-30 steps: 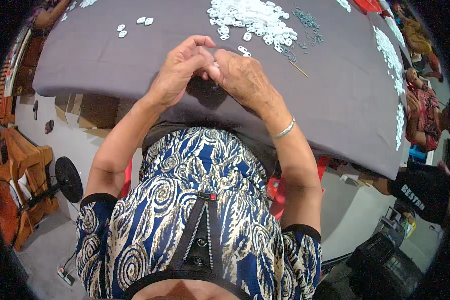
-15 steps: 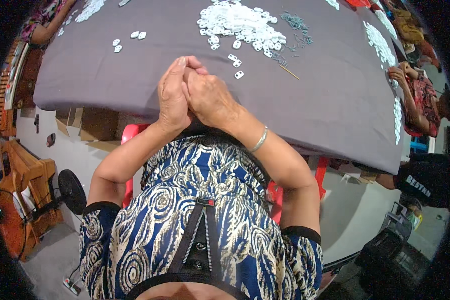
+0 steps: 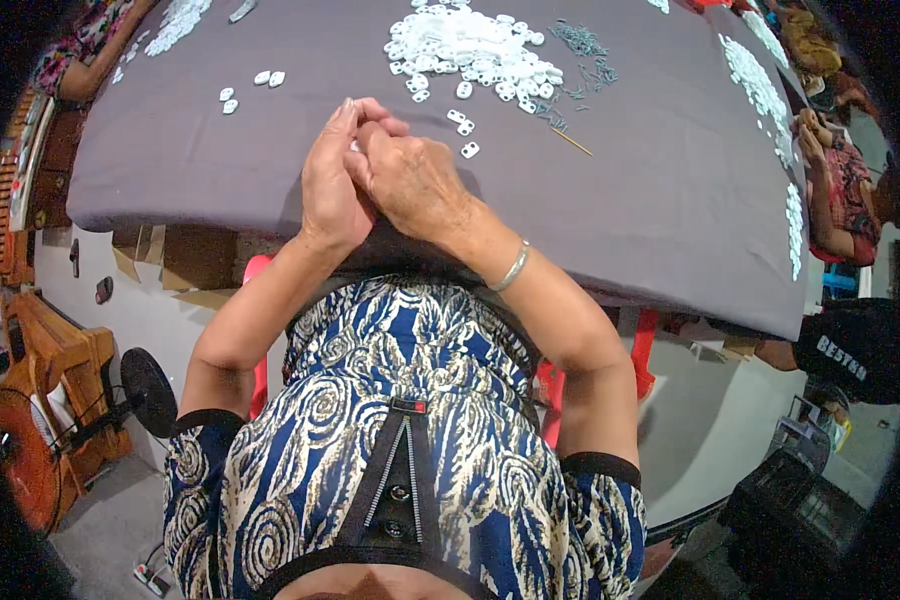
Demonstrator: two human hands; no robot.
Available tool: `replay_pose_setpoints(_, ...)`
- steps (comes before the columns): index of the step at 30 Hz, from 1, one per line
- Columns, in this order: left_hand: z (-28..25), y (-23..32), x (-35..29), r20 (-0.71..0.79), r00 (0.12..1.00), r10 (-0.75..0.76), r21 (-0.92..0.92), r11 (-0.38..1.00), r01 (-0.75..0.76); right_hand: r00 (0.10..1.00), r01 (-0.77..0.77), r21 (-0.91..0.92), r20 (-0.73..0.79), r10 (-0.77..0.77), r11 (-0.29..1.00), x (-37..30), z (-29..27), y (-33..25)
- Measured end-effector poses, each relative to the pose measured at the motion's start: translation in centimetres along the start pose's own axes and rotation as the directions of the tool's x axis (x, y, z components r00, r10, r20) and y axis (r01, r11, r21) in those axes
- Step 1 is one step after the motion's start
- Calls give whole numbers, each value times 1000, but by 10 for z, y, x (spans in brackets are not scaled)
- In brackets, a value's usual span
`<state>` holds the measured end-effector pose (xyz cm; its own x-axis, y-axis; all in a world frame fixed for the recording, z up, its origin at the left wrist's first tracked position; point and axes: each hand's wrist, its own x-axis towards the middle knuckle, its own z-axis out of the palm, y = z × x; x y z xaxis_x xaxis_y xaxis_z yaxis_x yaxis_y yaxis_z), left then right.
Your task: Sorting small white plastic components on a table in a manufacturing setting.
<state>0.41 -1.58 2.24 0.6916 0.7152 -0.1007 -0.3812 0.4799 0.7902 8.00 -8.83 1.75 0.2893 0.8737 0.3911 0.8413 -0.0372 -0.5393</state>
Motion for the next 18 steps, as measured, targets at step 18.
replay_pose_setpoints(18, -41, 32, 35, 61, 974, 218, 572, 792, -213, 974, -226, 57, 26, 225, 972, 33, -57, 38)
